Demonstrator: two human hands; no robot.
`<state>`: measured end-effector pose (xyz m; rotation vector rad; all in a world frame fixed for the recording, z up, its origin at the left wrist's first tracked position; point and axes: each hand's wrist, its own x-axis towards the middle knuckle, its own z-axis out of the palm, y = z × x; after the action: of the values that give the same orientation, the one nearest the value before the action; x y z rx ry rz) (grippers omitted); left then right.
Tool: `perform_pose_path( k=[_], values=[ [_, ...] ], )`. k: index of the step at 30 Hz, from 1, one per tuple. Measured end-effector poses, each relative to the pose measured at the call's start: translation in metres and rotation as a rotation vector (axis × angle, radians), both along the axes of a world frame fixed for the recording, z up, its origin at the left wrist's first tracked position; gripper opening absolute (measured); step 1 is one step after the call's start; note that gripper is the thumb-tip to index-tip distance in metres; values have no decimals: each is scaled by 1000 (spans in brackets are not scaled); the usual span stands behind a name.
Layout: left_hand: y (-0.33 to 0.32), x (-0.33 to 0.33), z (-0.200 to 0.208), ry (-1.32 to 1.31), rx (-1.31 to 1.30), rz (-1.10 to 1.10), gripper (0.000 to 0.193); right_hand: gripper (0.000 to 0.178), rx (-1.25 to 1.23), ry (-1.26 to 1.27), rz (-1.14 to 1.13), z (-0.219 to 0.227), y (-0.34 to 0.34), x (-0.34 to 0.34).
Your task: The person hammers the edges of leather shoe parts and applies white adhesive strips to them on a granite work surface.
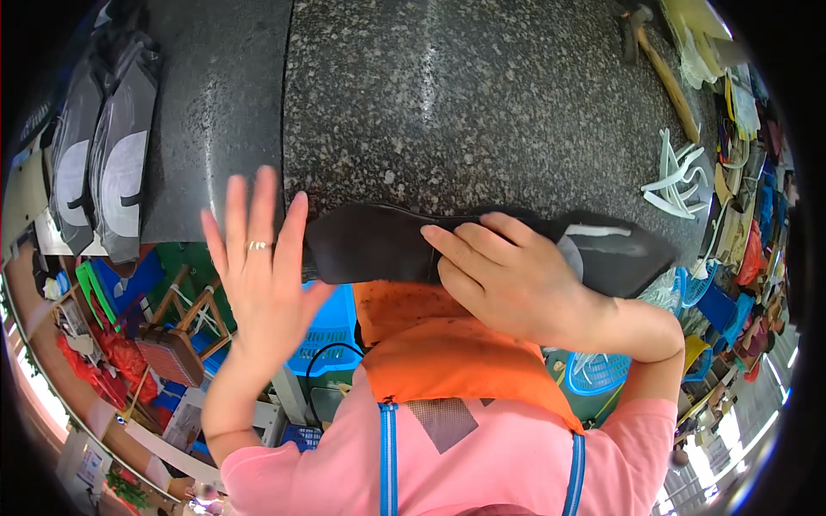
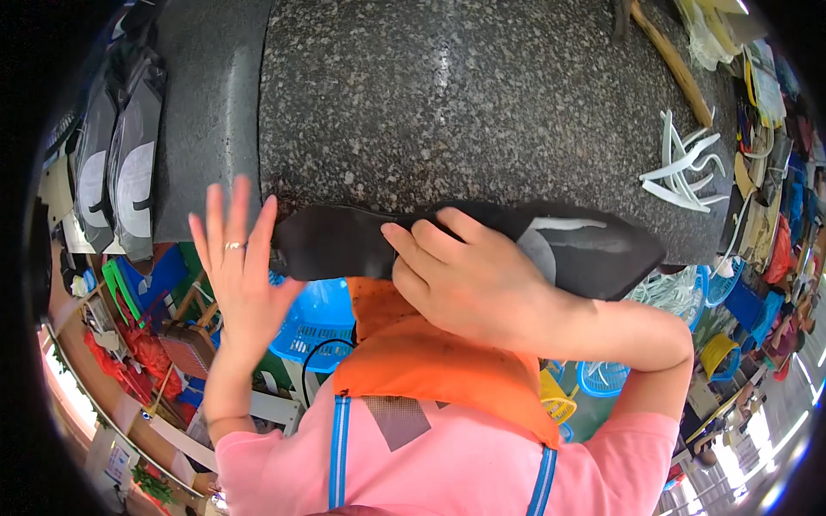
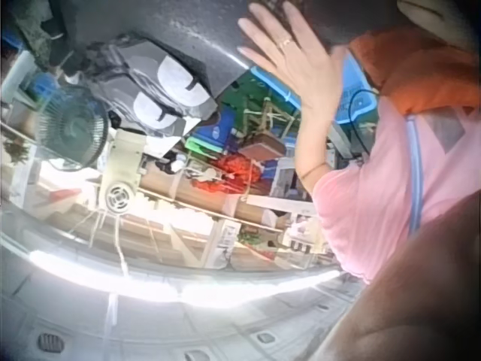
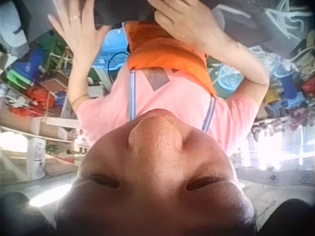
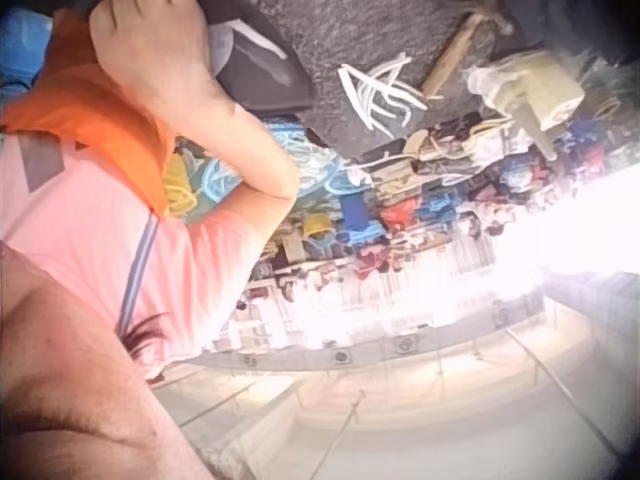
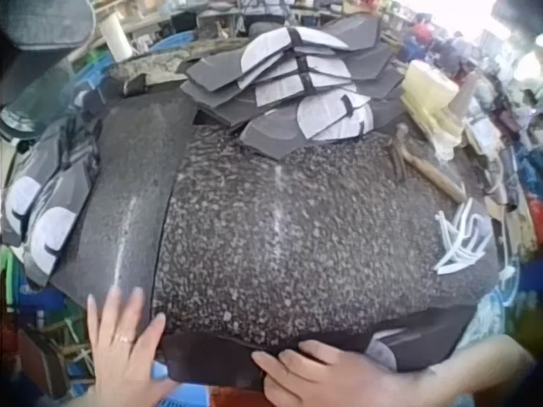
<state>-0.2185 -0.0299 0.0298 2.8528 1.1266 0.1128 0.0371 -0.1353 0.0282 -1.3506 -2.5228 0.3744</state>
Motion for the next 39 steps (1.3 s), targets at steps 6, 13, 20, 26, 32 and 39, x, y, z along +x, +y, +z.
perform_pose_path(
  k=[6, 13, 20, 26, 32, 39],
  values=[
    [-50, 90, -31, -691, -516, -16, 63, 19, 218, -23, -116, 36, -20, 20],
    [-59, 115, -15, -528, -311, -240, 38, 39, 148, -426, -416, 27, -40, 57],
    [-44, 128, -24, -587, -382, -414, 28, 36, -95, -149, -527, 3, -71, 81],
    [-54, 137, -14, -198, 12, -722, 27, 19, -87, 500, -1030, -12, -72, 82],
    [-44, 159, -1, -104, -87, -822, 17, 25, -47, 435, -1049, -21, -72, 80],
    [-31, 211, 16, 413, -413, -954, 36, 36, 229, -91, -1120, -15, -65, 85]
  ],
)
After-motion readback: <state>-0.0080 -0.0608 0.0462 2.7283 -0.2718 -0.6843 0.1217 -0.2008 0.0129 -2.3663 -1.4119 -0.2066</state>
